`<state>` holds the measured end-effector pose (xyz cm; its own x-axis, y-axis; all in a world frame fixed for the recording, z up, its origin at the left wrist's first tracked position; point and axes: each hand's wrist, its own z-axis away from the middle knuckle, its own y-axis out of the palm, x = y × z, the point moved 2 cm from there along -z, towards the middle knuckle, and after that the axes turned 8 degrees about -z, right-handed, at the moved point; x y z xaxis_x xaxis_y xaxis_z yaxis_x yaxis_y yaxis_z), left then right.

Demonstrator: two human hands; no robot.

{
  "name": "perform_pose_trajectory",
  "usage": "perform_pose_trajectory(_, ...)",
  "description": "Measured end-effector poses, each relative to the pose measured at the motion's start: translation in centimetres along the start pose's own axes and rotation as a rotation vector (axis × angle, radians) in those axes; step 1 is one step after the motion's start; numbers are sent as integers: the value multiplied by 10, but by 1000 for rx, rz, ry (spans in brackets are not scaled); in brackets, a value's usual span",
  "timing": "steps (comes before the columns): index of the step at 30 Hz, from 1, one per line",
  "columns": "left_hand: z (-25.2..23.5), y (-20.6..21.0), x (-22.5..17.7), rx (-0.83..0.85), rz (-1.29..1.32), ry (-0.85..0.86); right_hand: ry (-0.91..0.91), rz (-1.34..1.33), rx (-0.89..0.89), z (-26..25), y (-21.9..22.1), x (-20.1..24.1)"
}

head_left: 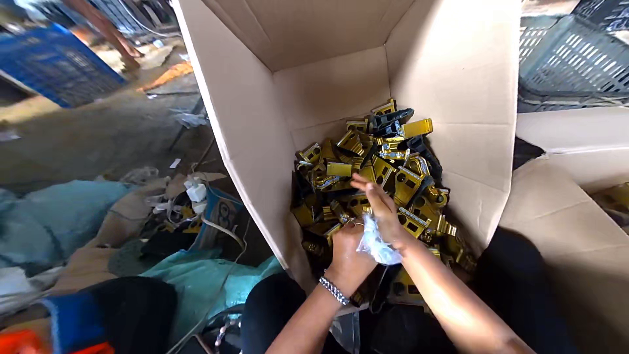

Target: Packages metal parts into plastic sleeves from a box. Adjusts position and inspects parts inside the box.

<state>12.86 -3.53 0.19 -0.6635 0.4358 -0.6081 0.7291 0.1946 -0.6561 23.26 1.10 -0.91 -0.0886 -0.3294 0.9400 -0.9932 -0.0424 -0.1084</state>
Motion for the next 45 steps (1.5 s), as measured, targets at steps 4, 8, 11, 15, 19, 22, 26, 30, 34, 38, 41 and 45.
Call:
perform_pose_trajectory(4,1,7,-1,391,132,-271,-274,300,-89,36,18,26)
perform_pose_trajectory(8,18,-16,-29,352,157,-10,184,-42,-64,16,-17,-21)
perform_pose_trajectory(11,8,-19,-17,372,297,-188,293,-414,-226,25,-19,-28)
perform_pose_trajectory(15,-14,-11,16,118,370,-240,354,-475,-89,54,-52,22)
perform_pose_trajectory(19,-5,-12,19,116,453,-191,303,-400,-15,54,-77,27)
perform_pose_trajectory(22,-4,-11,18,194,503,-108,449,-438,148,47,-94,34)
perform_pose_trajectory(26,-5,-5,-3,360,638,-186,384,-300,116,50,-73,40)
perform_pose_trajectory(30,-8,-13,-5,464,466,-261,435,-152,142,72,-68,34)
perform_pose_trajectory(34,-19,-28,35,18,1,-18,471,-348,103,88,-80,26)
perform_pose_trajectory(38,-2,-25,-8,416,618,-345,217,-12,-32,84,-63,32)
perform_pose_trajectory(41,11,-21,-19,534,677,-361,37,184,257,77,-69,41)
perform_pose_trajectory(45,-6,-38,12,202,394,-221,266,48,2,57,-109,36)
